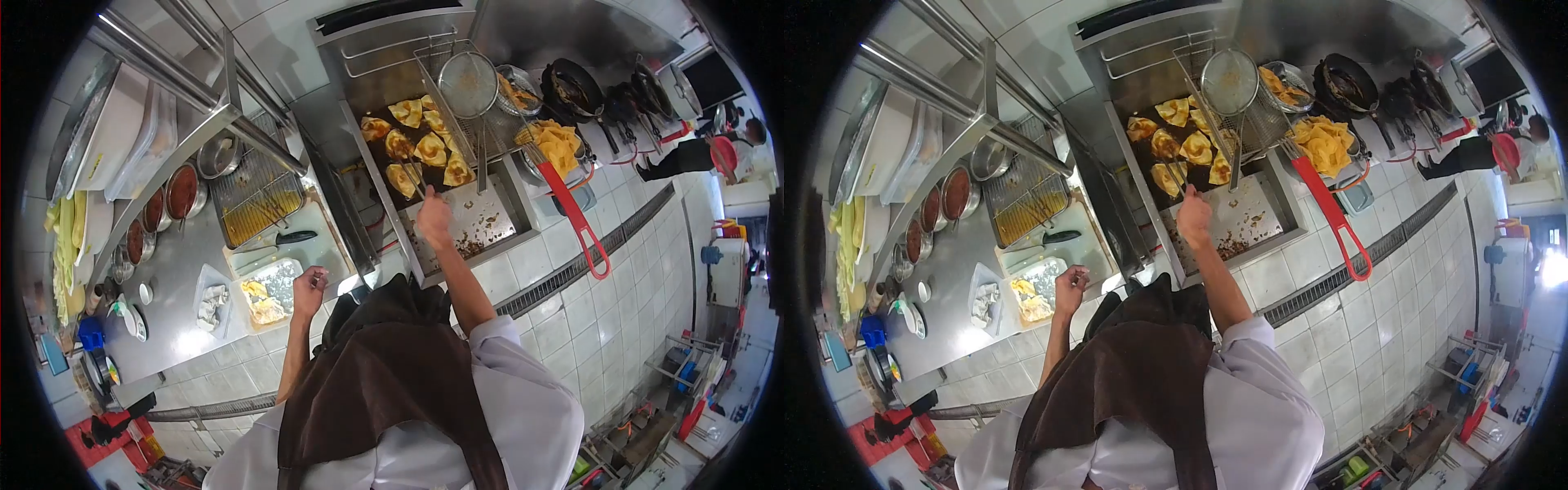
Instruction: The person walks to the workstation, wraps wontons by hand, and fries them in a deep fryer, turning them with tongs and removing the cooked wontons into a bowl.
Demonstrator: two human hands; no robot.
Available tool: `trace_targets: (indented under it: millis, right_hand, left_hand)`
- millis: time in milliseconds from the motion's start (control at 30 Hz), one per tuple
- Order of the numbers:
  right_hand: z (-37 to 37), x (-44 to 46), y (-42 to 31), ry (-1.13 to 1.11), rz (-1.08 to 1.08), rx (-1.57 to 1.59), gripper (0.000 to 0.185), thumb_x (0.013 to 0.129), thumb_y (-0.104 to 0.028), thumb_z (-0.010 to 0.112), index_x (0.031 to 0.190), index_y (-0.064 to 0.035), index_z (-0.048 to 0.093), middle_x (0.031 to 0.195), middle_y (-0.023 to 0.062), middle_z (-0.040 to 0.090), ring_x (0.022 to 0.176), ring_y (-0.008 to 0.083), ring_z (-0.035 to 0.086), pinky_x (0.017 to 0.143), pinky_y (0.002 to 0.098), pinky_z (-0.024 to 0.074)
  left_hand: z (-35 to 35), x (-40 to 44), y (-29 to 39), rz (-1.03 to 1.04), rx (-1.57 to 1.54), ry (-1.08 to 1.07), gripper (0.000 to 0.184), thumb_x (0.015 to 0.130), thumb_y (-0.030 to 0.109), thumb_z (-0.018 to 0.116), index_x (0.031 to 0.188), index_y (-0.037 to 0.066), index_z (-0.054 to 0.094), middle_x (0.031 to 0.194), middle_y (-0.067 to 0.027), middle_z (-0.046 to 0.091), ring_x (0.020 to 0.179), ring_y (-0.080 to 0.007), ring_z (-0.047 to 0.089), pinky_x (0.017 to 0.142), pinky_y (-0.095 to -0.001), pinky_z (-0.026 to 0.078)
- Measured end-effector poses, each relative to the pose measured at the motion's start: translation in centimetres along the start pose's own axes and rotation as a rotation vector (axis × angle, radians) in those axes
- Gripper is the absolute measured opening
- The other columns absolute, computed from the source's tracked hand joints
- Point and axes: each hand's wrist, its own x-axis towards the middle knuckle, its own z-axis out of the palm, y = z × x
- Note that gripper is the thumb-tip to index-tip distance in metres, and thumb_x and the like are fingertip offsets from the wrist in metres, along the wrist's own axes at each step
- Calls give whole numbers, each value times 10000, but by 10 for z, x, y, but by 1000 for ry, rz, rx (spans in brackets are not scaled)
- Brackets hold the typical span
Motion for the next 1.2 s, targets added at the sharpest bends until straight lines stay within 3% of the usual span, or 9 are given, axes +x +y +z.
trace_targets:
  millis: [200,267,600,867,1133,1200]
  right_hand:
    - [0,6,0,-24,-13,-56,452,735,-72,631,1156,-14,477,945,199,613,841,370,643,747,446,518]
    - [-3,4,-1,-13,-15,-52,361,776,-41,598,1108,-27,457,996,213,586,833,391,645,711,462,532]
    - [14,17,5,-53,-17,-112,459,740,-67,638,1162,-28,460,970,198,593,836,376,645,712,465,532]
    - [2,15,2,28,-63,-78,317,781,-55,590,1058,-31,438,963,211,576,792,378,651,678,462,535]
    - [6,20,6,-53,-4,-125,409,783,-100,621,1156,-56,459,1018,218,594,896,390,629,772,463,519]
    - [12,24,10,-51,-13,-136,401,786,-109,627,1149,-53,464,1017,220,596,898,390,629,775,461,519]
  left_hand:
    - [-3,3,3,22,33,7,150,829,23,579,967,15,638,775,-107,669,623,-152,623,578,-279,486]
    - [-3,3,4,42,44,17,149,827,19,580,965,13,638,777,-107,670,626,-153,624,580,-280,487]
    - [-2,0,5,22,52,6,148,819,8,582,953,17,645,776,-107,674,635,-153,631,580,-283,488]
    - [-9,-6,1,45,76,120,135,819,1,584,944,14,630,765,-75,655,611,-117,583,553,-258,456]
    - [-18,-21,1,34,55,155,133,815,-2,599,947,11,616,788,-57,649,600,-83,545,518,-236,430]
    - [-17,-22,1,10,48,174,147,792,-8,600,935,12,628,782,-92,667,584,-139,581,549,-280,463]
